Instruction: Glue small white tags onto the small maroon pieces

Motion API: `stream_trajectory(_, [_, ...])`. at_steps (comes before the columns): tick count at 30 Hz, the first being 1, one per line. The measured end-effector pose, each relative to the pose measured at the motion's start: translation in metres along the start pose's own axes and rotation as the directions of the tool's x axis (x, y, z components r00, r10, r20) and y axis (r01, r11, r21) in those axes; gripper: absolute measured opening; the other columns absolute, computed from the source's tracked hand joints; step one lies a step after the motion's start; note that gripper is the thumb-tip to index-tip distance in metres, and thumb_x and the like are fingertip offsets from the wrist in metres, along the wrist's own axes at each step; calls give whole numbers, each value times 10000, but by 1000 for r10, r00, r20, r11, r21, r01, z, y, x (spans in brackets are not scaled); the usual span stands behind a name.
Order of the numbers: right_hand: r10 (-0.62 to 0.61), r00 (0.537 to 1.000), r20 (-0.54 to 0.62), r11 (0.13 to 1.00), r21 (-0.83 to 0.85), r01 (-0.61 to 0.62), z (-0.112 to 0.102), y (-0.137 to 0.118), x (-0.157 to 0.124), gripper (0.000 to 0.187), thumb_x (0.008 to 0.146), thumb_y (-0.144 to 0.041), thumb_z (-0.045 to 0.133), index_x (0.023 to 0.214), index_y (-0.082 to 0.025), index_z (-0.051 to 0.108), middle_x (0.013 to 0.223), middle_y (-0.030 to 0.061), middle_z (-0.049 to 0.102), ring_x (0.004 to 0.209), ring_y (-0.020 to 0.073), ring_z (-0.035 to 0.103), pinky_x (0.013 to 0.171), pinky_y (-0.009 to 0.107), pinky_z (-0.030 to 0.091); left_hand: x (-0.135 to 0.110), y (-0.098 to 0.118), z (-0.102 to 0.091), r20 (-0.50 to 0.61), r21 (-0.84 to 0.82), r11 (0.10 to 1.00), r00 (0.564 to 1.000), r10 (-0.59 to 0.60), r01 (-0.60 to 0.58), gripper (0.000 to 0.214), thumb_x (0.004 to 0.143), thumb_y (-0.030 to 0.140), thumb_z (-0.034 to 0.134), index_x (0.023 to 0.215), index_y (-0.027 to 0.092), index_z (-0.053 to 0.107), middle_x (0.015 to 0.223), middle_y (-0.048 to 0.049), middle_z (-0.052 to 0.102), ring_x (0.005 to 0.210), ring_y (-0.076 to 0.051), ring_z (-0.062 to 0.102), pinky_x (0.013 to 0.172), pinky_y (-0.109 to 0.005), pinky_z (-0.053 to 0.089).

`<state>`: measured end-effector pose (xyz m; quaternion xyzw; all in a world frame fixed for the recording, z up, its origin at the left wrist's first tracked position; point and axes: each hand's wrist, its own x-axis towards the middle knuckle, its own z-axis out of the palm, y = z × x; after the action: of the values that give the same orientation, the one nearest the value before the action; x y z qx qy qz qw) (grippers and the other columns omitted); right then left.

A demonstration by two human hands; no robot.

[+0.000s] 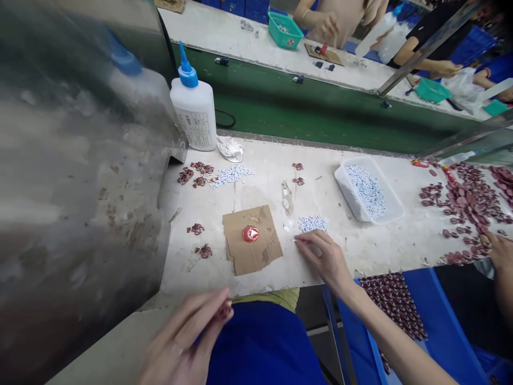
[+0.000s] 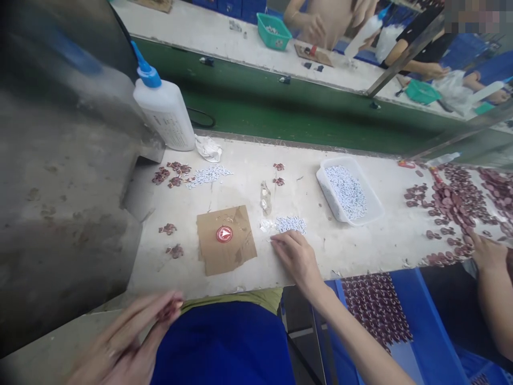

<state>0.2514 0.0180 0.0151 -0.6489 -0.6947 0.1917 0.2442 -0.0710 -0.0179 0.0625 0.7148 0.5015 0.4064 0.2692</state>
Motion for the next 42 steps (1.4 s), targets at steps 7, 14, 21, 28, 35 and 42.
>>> stream_trajectory(7, [30,998,55,997,65,-34,3,-3,6,165,1019,-342,595,972,-231,706,861,58,657,764,215,647,677,356,525,31,-17,23,65,-16,998,996,67,-66,410,958,107,629,1351,223,608,970,9,687,870,-29,692,885,-76,537])
stream_trajectory(14, [28,996,84,990,137,-39,-6,-24,22,182,1029,-342,588,971,-230,720,941,76,713,834,231,683,728,385,549,33,-16,20,-1,-38,998,998,59,-59,312,886,87,717,1163,225,677,1069,33,736,960,-64,712,993,-148,554])
stream_trajectory(21, [-15,991,132,957,290,-24,7,-59,44,120,972,-278,675,1044,-273,771,957,30,789,843,217,735,750,376,604,42,-13,22,-25,-74,996,999,39,-41,356,864,33,719,1168,217,684,1069,16,721,980,-75,698,1006,-187,561])
stream_trajectory(28, [-133,982,131,964,248,98,11,-70,57,137,979,-186,634,1029,-240,750,941,18,758,810,177,699,718,333,566,37,-19,25,-63,-65,998,998,-21,17,350,870,39,713,1161,233,697,1098,8,723,1038,-103,696,1019,-237,563])
stream_trajectory(35, [-146,975,170,970,217,108,13,-74,62,138,1005,-212,591,1018,-236,726,974,37,746,859,191,699,738,350,560,39,-22,23,-53,-51,999,999,-13,11,325,879,82,721,1150,260,706,1094,44,739,981,-76,718,1012,-185,561])
stream_trajectory(42, [-154,975,160,965,237,114,16,-71,63,125,1005,-196,602,1014,-235,720,990,33,747,885,183,706,754,341,563,36,-22,26,-86,-45,997,994,-61,57,282,853,127,769,1095,260,717,1019,70,764,887,-59,738,928,-130,575])
